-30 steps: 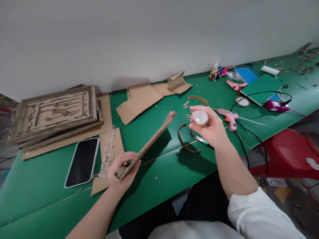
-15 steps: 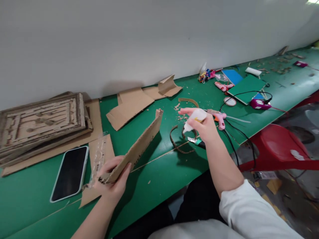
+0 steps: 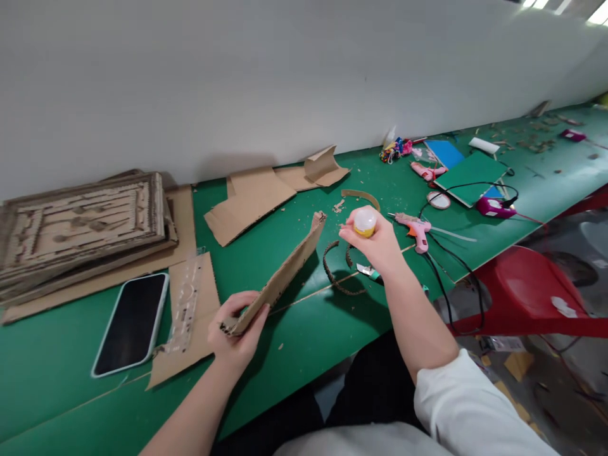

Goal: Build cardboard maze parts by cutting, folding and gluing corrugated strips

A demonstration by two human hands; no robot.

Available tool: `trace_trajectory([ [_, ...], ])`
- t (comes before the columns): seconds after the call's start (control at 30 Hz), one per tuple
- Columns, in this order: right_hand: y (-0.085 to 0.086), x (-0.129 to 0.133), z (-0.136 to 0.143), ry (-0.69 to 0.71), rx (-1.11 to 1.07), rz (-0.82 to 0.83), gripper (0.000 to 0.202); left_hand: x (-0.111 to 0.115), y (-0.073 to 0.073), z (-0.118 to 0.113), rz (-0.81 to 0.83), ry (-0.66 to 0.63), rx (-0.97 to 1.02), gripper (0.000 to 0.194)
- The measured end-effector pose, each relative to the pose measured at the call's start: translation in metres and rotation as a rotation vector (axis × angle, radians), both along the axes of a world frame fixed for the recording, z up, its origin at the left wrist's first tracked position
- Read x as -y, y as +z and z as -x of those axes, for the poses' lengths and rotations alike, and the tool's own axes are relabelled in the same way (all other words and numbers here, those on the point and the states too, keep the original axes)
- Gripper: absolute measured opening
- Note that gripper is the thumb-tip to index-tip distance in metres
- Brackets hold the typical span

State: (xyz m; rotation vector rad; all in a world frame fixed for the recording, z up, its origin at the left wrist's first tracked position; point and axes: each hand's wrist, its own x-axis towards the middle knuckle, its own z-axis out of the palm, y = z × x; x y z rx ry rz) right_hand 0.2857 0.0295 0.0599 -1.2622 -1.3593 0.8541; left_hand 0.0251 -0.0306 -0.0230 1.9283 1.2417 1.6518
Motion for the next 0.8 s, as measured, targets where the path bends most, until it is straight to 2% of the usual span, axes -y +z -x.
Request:
trace_trajectory([
  [0.13, -0.001, 0.005, 0.003, 0.152, -0.102, 0.017, 0.041, 0.000, 0.001, -0.001, 0.002, -0.025, 0.012, 0.010],
  [0.3, -0.010, 0.007, 0.008, 0.287, -0.229, 0.070, 0.059, 0.000, 0.005, -0.002, 0.018, -0.044, 0.011, 0.009],
  [0.37, -0.013, 0.007, 0.011, 0.295, -0.273, 0.090, 0.057, 0.000, 0.008, -0.003, 0.020, -0.052, 0.008, 0.008],
  [0.43, -0.013, 0.008, 0.016, 0.271, -0.343, 0.078, 0.042, 0.001, 0.008, -0.004, 0.020, -0.041, 0.018, 0.010],
  [0.53, -0.004, 0.011, 0.022, 0.215, -0.431, -0.025, 0.016, 0.001, 0.004, -0.006, 0.029, -0.009, 0.065, 0.021],
  [0.67, 0.016, 0.018, 0.036, 0.134, -0.330, -0.261, 0.031, 0.001, -0.003, -0.006, 0.048, -0.045, 0.125, 0.030],
  [0.8, 0.032, 0.024, 0.069, 0.199, -0.187, -0.404, 0.047, 0.000, -0.001, -0.005, 0.052, -0.068, 0.119, 0.021],
])
